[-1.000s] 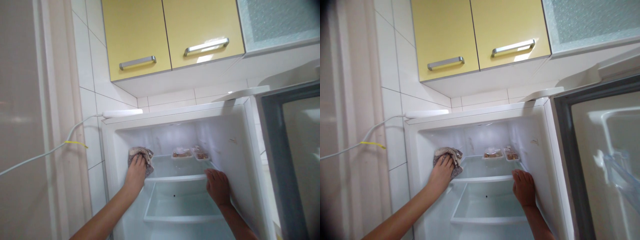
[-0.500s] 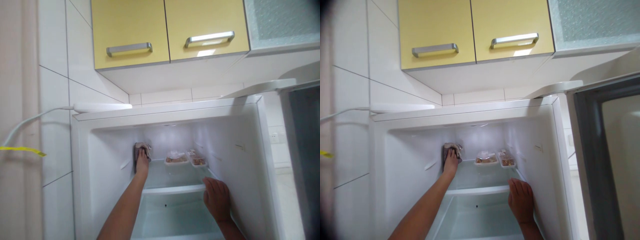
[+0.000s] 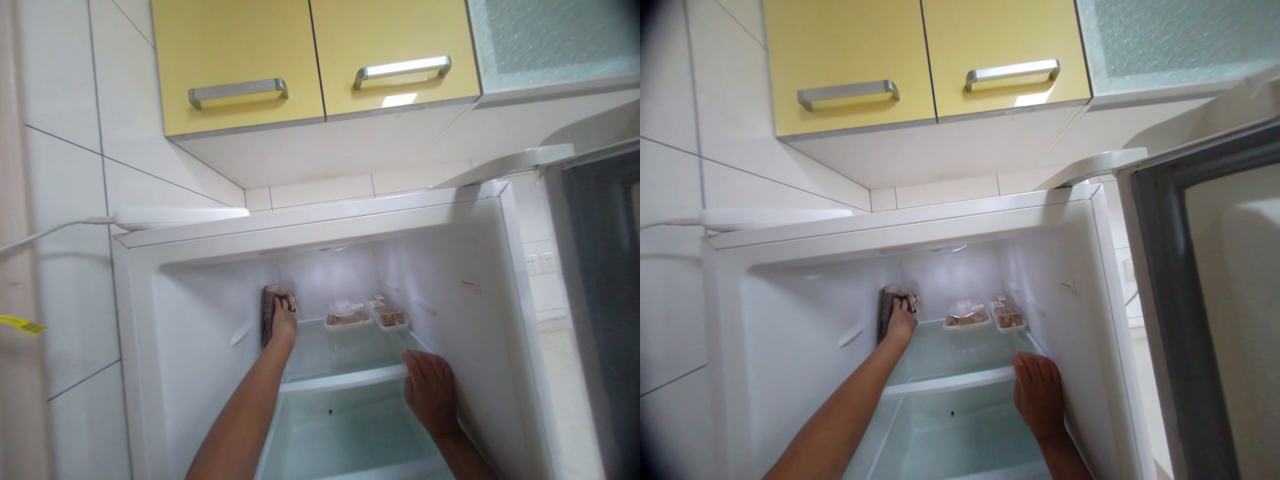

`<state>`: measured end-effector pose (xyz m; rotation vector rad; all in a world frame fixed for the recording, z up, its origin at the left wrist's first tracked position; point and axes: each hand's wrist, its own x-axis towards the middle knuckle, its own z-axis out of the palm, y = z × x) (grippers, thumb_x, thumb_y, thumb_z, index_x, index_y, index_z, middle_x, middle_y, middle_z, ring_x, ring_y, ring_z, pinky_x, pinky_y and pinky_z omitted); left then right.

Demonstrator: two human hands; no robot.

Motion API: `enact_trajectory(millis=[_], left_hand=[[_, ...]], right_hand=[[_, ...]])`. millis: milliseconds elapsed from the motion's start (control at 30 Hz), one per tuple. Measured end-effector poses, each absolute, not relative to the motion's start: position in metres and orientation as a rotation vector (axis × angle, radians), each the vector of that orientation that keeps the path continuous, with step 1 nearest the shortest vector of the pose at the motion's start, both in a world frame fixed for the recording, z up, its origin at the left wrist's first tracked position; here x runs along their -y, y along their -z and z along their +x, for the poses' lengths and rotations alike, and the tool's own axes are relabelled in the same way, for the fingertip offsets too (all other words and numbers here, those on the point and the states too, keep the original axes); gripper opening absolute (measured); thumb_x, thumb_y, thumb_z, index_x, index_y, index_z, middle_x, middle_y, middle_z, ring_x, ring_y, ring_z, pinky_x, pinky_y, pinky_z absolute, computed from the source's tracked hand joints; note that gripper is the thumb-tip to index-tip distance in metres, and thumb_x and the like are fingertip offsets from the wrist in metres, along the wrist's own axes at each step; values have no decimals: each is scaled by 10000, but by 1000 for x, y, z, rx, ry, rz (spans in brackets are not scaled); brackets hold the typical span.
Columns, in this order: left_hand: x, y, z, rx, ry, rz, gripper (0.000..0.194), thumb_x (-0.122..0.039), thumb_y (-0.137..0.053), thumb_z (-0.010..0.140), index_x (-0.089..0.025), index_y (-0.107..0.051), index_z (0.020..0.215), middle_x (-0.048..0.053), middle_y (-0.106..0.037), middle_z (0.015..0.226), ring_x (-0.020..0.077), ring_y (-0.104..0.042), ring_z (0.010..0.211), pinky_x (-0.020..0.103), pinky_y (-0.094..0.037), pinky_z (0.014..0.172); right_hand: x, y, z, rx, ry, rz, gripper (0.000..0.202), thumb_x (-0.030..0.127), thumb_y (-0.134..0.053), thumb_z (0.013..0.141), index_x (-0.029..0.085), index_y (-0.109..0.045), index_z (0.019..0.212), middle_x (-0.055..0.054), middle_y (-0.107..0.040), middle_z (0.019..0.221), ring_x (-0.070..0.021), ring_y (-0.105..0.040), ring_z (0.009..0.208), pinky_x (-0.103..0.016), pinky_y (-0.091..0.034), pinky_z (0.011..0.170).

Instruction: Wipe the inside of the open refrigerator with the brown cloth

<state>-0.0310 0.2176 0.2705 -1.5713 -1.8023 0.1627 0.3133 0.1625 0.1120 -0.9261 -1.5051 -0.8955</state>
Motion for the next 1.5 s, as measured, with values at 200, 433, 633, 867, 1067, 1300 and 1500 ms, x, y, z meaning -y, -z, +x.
enact_trajectory(millis=[200,433,633,867,1067,1300,1500], left_hand=[[-173,-275,-16,1761,-186,-1577,298,-152,-553,870,-196,-783,1054,167,-736,1208,362,-483,1334,645,-228,1176],[-95,-285,0,1747,-275,-1606,317,-152,-518,878,-163,-795,1032,202,-763,1107,376,-547,1262,654,-237,1158],[-17,-299,5,1699,-286,-1650,336,-212,-478,935,-175,-766,1104,158,-735,1229,321,-529,1327,566,-269,1191],[62,-312,-6,1533,-59,-1631,386,-132,-558,818,-174,-726,1163,101,-748,1214,293,-530,1340,483,-274,1224],[58,-350,-8,1390,138,-1453,401,-189,-564,819,-118,-696,1191,149,-718,1241,323,-531,1316,503,-288,1205],[-29,-371,-15,1413,111,-1452,366,-152,-442,877,-49,-744,1057,223,-708,1223,355,-547,1287,505,-302,1203],[-101,-368,-28,1468,100,-1514,347,-122,-456,850,-68,-785,943,222,-752,1113,359,-562,1258,524,-298,1195]], right_hand=[[-159,-115,312,1506,876,-904,221,108,-511,880,211,-608,1051,-61,-682,990,-229,-541,955,-412,-405,936],[-155,-114,313,1534,853,-935,228,126,-547,871,203,-618,1073,-70,-682,1035,-242,-542,976,-423,-408,951],[-148,-117,315,1575,821,-940,301,71,-584,804,190,-626,1078,-76,-682,1041,-241,-544,989,-413,-415,960],[-147,-116,314,1563,828,-930,337,61,-582,786,188,-619,1096,-79,-681,1061,-250,-544,1011,-429,-419,984],[-149,-115,314,1574,810,-932,330,70,-588,789,186,-617,1097,-81,-682,1059,-251,-547,1006,-429,-433,968],[-147,-116,314,1564,808,-940,310,79,-559,820,193,-610,1104,-76,-681,1055,-256,-552,1006,-441,-430,980],[-152,-114,313,1541,794,-907,280,90,-529,851,206,-604,1095,-68,-684,1041,-252,-555,1001,-439,-427,971]])
